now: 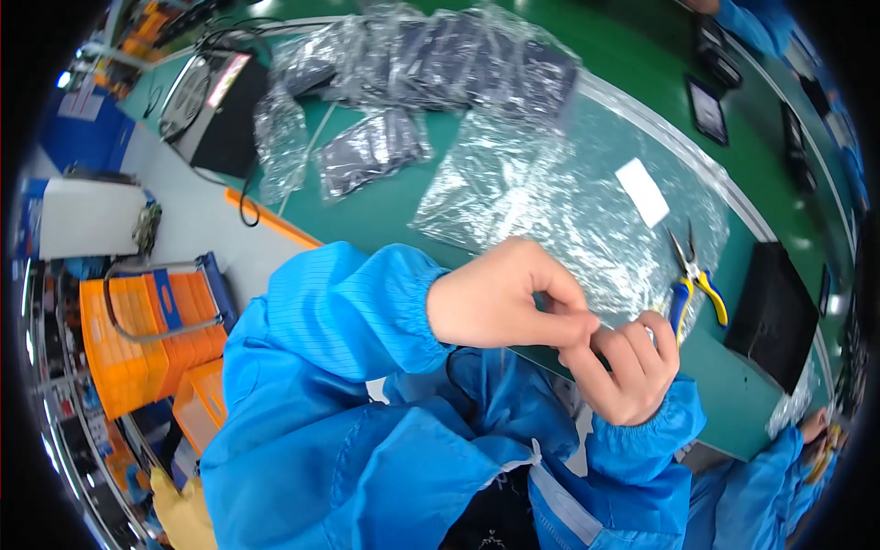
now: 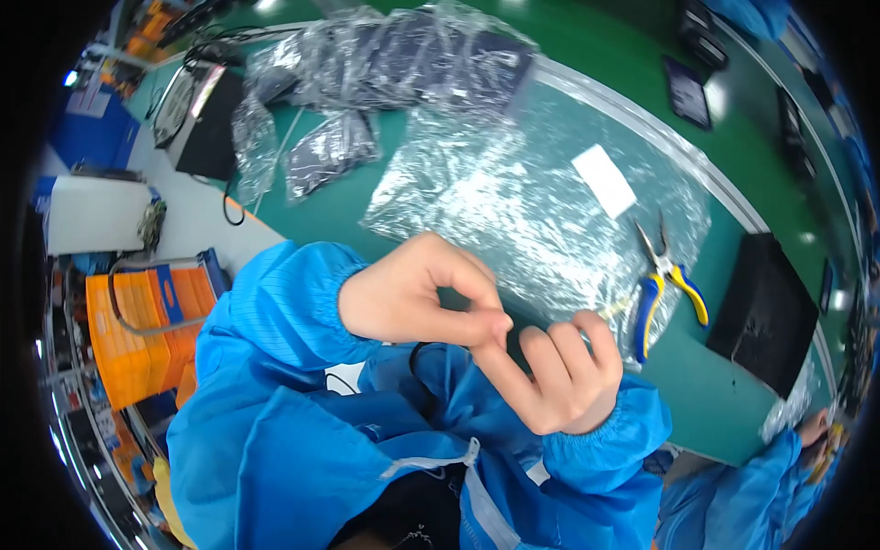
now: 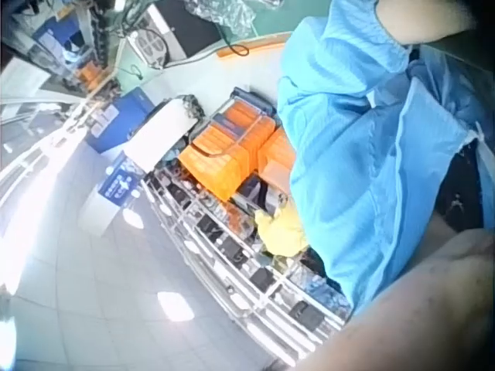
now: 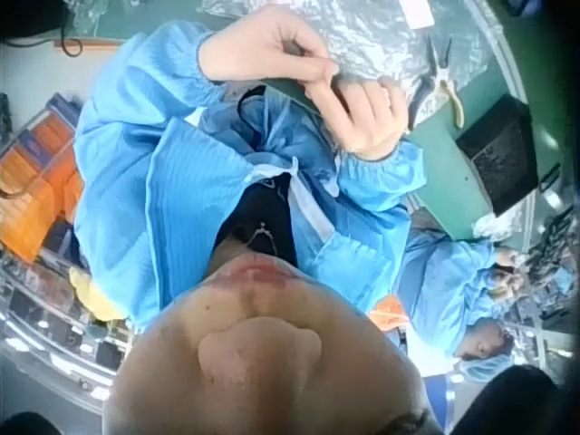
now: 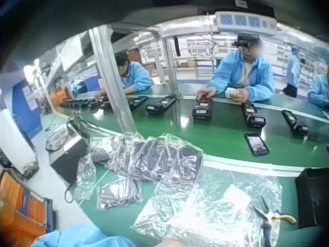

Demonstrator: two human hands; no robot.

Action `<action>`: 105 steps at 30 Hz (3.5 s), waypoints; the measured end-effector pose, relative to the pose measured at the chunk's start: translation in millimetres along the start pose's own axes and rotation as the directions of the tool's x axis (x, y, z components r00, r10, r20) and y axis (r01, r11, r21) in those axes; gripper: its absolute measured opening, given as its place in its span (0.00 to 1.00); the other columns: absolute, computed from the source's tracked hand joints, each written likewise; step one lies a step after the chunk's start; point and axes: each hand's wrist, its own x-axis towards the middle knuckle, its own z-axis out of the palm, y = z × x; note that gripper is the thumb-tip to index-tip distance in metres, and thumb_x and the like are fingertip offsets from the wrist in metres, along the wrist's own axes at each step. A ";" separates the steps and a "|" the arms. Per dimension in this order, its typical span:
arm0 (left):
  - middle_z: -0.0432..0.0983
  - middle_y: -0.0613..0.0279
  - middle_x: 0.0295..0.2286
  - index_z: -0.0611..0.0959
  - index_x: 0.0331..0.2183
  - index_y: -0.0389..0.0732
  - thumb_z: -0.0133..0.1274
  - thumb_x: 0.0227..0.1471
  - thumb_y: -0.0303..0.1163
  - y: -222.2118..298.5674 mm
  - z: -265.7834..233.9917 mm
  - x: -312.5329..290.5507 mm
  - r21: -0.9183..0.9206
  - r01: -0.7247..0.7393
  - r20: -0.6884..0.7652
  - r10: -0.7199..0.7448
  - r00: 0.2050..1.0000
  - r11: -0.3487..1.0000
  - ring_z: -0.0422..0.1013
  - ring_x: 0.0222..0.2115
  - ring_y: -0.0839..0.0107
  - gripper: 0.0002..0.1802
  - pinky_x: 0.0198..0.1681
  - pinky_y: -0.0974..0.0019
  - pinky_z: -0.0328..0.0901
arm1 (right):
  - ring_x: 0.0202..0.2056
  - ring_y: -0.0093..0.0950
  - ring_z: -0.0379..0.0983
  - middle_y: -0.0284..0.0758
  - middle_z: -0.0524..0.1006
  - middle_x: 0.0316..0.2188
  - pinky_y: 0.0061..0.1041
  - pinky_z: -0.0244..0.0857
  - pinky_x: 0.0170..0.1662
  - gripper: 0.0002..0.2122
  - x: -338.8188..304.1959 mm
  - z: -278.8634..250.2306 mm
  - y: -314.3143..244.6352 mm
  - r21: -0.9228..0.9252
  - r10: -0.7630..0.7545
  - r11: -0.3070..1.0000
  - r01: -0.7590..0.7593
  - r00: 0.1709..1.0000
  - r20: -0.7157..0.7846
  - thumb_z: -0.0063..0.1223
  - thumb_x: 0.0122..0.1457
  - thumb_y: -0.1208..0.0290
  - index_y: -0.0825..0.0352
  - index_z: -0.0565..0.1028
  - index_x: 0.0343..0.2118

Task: The person trims black plastic electronic device housings with pliers on a factory assembly line.

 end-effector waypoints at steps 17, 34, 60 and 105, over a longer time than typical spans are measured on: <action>0.75 0.63 0.25 0.79 0.28 0.42 0.56 0.41 0.24 -52.9 -74.3 -39.3 0.870 0.210 -0.458 0.574 0.679 0.446 0.72 0.29 0.65 0.06 0.41 0.63 0.65 | 0.19 0.26 0.60 0.30 0.63 0.16 0.28 0.59 0.30 0.14 17.1 28.5 2.6 -0.040 0.118 0.993 -0.113 0.979 0.168 0.55 0.45 0.76 0.68 0.75 0.38; 0.68 0.53 0.42 0.77 0.36 0.43 0.53 0.44 0.28 -73.9 -179.6 -111.9 0.621 0.709 -0.603 0.781 0.161 0.333 0.65 0.43 0.52 0.13 0.47 0.56 0.60 | 0.19 0.26 0.61 0.30 0.63 0.16 0.27 0.60 0.32 0.14 32.1 41.8 5.3 -0.013 0.143 0.990 -0.143 0.973 0.181 0.55 0.44 0.77 0.68 0.75 0.37; 0.71 0.56 0.36 0.75 0.44 0.35 0.63 0.21 0.39 -14.6 -75.2 -29.2 0.940 -0.246 0.008 0.707 0.707 0.235 0.69 0.32 0.59 0.41 0.35 0.62 0.63 | 0.21 0.23 0.66 0.35 0.73 0.24 0.20 0.61 0.25 0.12 38.1 25.3 -13.5 0.675 0.677 0.486 -0.555 0.728 0.111 0.56 0.44 0.84 0.70 0.76 0.35; 0.65 0.73 0.19 0.75 0.36 0.37 0.43 0.57 0.32 -28.2 -62.4 21.4 -0.419 -0.288 -0.518 0.033 0.854 0.861 0.63 0.21 0.85 0.11 0.41 0.58 0.69 | 0.40 0.41 0.72 0.44 0.71 0.43 0.35 0.71 0.33 0.26 24.2 47.0 3.7 0.784 0.671 -0.598 -0.167 0.430 0.603 0.26 0.61 0.53 0.72 0.60 0.51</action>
